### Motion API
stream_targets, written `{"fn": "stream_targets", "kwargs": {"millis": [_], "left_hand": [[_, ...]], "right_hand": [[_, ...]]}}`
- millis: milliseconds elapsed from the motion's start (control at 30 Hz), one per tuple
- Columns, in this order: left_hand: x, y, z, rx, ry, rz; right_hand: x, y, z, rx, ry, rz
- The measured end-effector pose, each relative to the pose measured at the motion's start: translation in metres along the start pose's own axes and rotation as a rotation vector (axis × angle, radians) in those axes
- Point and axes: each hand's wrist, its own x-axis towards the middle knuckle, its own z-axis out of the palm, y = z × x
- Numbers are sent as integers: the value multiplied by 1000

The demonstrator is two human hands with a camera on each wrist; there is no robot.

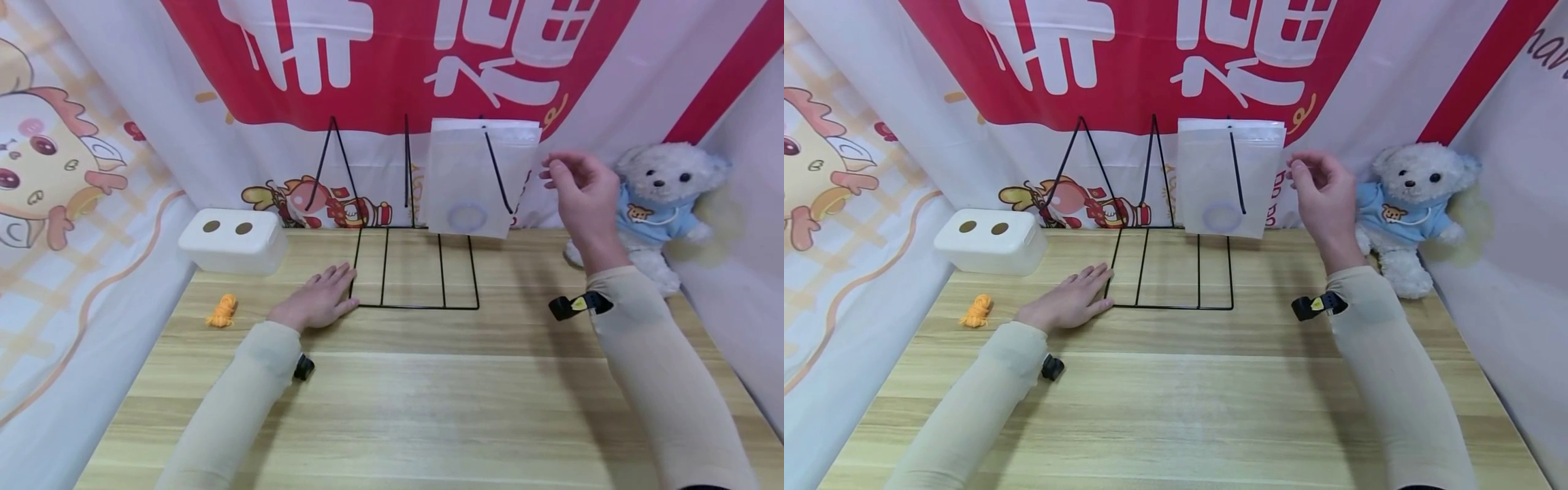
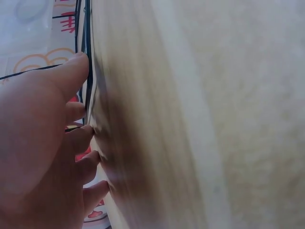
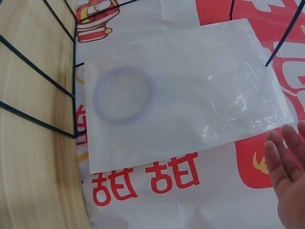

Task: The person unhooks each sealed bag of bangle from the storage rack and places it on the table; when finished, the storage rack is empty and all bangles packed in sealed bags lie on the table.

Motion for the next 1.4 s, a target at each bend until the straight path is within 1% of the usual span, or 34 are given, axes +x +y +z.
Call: {"fn": "stream_targets", "kwargs": {"millis": [100, 300, 500, 667, 800, 933, 1133, 1400], "left_hand": [[1, 0, -1, 3, -7, -6], [1, -1, -2, -2, -10, -14], [2, -1, -1, -17, -13, -20], [1, -1, 0, -32, -16, -25], [1, 0, 1, -43, -10, -24], [1, 1, 2, -45, -7, -17], [1, 1, 3, -47, -14, -20], [0, 2, 2, -46, -14, -25]], "right_hand": [[3, 0, 1, -17, -4, 18], [15, -3, 8, -54, -14, 97], [27, -5, 15, -67, -30, 162], [30, -3, 19, -28, -32, 184], [30, 1, 20, 16, -24, 162], [29, 3, 21, 52, -21, 170], [27, 3, 23, 63, -20, 203], [30, -2, 24, 130, -38, 243]]}}
